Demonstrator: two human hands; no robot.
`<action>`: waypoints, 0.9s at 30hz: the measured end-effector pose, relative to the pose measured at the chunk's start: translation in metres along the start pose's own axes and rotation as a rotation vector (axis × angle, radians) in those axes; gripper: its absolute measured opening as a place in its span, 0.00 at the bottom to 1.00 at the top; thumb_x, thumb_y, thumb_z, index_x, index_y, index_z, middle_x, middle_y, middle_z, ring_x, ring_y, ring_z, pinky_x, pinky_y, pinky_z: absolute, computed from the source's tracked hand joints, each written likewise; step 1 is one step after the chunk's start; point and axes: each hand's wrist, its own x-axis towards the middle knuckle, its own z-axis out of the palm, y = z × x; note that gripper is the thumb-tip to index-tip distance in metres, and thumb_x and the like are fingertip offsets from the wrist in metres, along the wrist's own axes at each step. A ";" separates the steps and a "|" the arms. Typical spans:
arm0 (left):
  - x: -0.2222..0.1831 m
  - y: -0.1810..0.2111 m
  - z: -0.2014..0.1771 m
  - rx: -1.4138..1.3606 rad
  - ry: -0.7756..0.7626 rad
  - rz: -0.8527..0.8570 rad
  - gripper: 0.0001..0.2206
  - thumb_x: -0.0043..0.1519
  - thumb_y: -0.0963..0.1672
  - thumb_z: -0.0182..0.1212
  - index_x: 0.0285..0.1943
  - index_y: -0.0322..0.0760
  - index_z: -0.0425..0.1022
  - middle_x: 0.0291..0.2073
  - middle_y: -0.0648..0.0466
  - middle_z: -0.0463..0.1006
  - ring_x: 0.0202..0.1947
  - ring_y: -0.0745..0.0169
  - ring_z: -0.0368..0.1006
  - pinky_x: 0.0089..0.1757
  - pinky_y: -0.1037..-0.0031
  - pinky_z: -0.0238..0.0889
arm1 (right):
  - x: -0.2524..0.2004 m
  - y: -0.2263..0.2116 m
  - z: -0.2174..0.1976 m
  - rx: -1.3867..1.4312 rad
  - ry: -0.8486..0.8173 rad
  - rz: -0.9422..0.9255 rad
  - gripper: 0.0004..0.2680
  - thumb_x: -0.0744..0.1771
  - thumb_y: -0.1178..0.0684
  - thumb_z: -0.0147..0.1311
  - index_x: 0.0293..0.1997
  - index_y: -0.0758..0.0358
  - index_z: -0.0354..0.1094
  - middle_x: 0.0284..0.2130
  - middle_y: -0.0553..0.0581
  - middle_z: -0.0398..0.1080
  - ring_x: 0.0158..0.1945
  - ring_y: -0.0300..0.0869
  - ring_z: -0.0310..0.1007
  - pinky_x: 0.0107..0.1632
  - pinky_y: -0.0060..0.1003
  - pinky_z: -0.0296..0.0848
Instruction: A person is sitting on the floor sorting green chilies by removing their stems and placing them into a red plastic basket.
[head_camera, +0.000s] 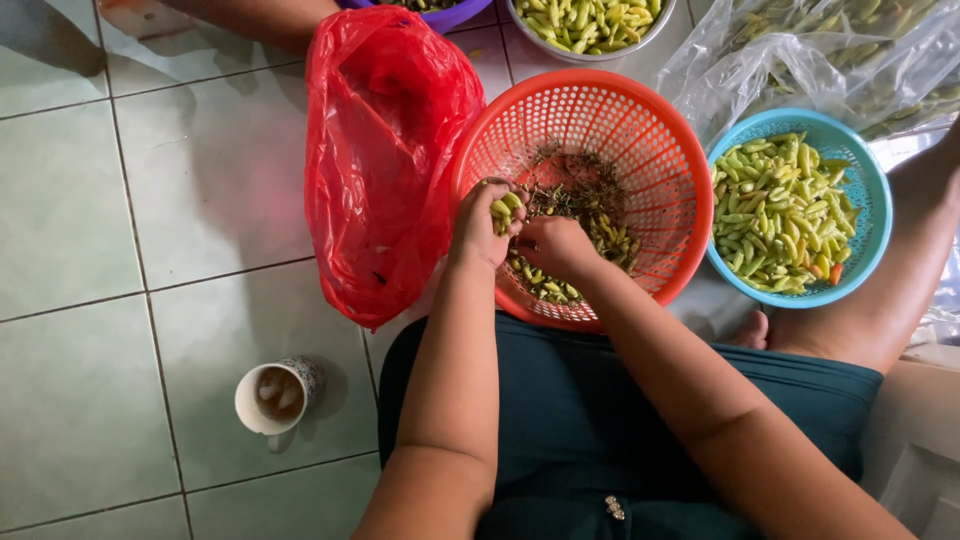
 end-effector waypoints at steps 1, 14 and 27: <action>-0.001 0.001 0.002 0.001 0.001 0.002 0.04 0.58 0.42 0.60 0.35 0.37 0.74 0.27 0.38 0.80 0.19 0.55 0.73 0.19 0.79 0.55 | 0.004 0.005 0.014 0.000 0.001 -0.002 0.04 0.66 0.53 0.61 0.37 0.61 0.78 0.27 0.56 0.74 0.31 0.48 0.76 0.38 0.47 0.74; -0.004 -0.001 0.002 0.126 -0.008 -0.019 0.06 0.56 0.42 0.65 0.39 0.41 0.73 0.24 0.43 0.79 0.22 0.58 0.75 0.20 0.83 0.57 | 0.000 0.031 0.011 0.001 -0.041 -0.079 0.05 0.62 0.49 0.60 0.36 0.55 0.78 0.32 0.55 0.72 0.37 0.52 0.76 0.38 0.50 0.73; -0.020 -0.007 0.009 0.550 -0.228 -0.124 0.12 0.54 0.39 0.71 0.45 0.31 0.77 0.21 0.48 0.75 0.16 0.65 0.72 0.15 0.87 0.54 | -0.032 0.001 -0.065 1.102 0.306 0.180 0.04 0.63 0.66 0.63 0.34 0.69 0.71 0.21 0.54 0.71 0.27 0.32 0.69 0.32 0.24 0.64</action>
